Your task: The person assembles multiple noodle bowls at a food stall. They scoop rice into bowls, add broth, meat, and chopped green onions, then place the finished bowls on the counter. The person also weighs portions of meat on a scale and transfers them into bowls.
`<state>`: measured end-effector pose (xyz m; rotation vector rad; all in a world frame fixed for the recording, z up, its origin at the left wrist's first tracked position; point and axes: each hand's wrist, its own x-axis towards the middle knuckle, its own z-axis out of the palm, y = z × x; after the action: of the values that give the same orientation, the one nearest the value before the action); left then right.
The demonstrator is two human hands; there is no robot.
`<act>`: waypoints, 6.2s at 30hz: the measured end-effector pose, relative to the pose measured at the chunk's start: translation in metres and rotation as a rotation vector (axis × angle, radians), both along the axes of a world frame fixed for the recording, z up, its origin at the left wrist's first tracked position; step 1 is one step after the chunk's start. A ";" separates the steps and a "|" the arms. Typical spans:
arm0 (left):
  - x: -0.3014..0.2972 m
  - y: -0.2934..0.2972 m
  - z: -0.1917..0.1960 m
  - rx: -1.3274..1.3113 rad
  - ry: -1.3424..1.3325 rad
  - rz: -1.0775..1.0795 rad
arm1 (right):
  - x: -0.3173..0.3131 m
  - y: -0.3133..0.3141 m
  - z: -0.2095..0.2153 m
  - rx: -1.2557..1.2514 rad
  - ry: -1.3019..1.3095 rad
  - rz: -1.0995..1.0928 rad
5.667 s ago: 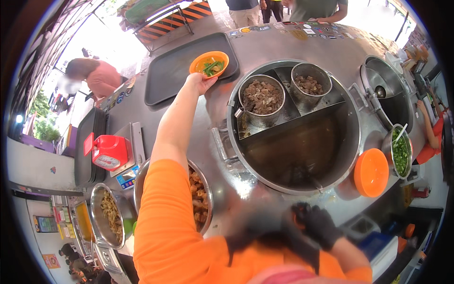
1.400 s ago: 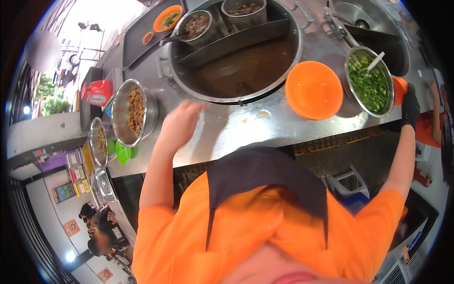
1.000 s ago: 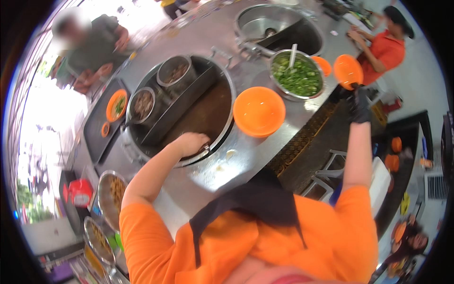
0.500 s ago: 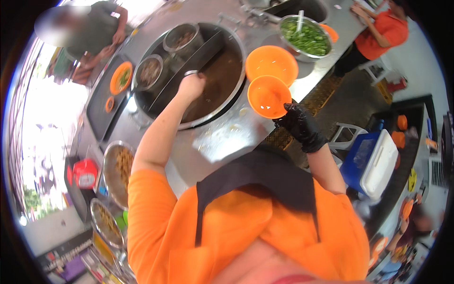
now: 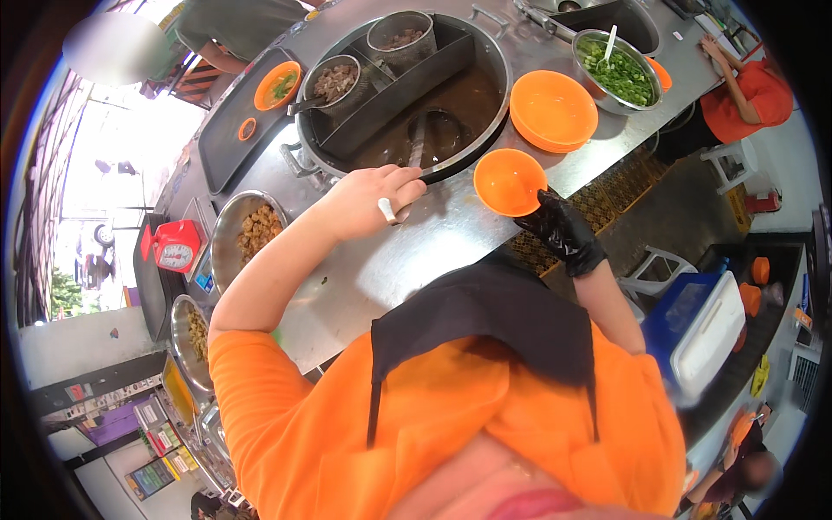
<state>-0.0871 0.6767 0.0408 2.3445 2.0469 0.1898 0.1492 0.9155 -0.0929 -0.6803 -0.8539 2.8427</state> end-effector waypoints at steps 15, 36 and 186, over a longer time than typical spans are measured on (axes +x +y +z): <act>-0.045 0.070 -0.014 0.196 -0.221 0.475 | -0.016 -0.016 0.024 0.122 -0.004 -0.060; -0.011 0.007 0.233 0.810 -0.642 0.853 | -0.090 -0.021 -0.003 0.011 0.157 -0.143; 0.068 0.469 0.058 -0.031 -0.160 -0.214 | 0.030 0.315 0.100 0.076 0.050 -0.230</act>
<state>-0.0193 1.1455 0.0986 2.4199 1.7037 0.3254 0.1791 1.2307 0.0075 -0.6487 -0.8140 2.5982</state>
